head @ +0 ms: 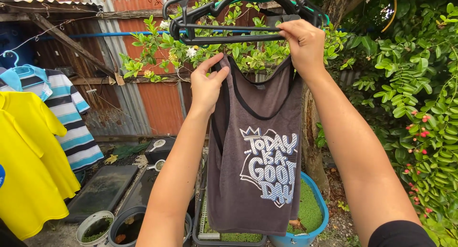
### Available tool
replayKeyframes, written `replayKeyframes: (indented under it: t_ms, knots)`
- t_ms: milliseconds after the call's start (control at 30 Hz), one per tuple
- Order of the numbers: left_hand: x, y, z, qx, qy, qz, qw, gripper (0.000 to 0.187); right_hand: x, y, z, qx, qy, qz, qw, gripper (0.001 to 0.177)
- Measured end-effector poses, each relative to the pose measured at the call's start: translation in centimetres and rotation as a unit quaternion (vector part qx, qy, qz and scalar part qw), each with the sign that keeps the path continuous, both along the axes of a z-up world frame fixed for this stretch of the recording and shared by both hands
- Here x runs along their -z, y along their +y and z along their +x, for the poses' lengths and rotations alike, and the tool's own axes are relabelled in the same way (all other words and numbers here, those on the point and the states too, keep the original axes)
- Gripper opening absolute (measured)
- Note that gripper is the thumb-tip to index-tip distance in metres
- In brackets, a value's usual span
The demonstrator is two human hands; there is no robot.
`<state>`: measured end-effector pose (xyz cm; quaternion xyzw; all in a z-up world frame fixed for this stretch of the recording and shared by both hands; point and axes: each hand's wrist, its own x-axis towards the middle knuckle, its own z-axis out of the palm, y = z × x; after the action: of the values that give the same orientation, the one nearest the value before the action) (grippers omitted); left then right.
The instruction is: The person is hanging freshly washed clothes on a clothesline in an outdoor area.
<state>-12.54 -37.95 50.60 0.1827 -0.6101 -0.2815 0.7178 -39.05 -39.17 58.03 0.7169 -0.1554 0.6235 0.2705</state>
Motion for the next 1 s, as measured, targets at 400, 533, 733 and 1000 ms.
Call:
replayKeyframes:
  t_ms: [400,533,733,1000]
  knots:
    - [3.4,0.6,2.1,-0.214,-0.109,-0.064,0.969,0.035,4.3,2.3,-2.3,0.036,-0.056,-0.034,0.997,0.014]
    - [5.9,4.1,4.6,-0.296,-0.217,-0.055,0.929,0.026,9.9,4.4,-2.8,0.042,-0.036,-0.001,0.998,0.015]
    - [11.2,10.3,11.1,-0.225,-0.466,-0.020,0.855,0.017,19.4,8.8,-1.0,0.044,0.030,0.101,0.993,0.020]
    - [17.7,24.1,19.3,-0.133,-0.546,0.136,0.816,0.068,27.0,14.8,4.7,0.051,0.159,0.120,0.979,0.041]
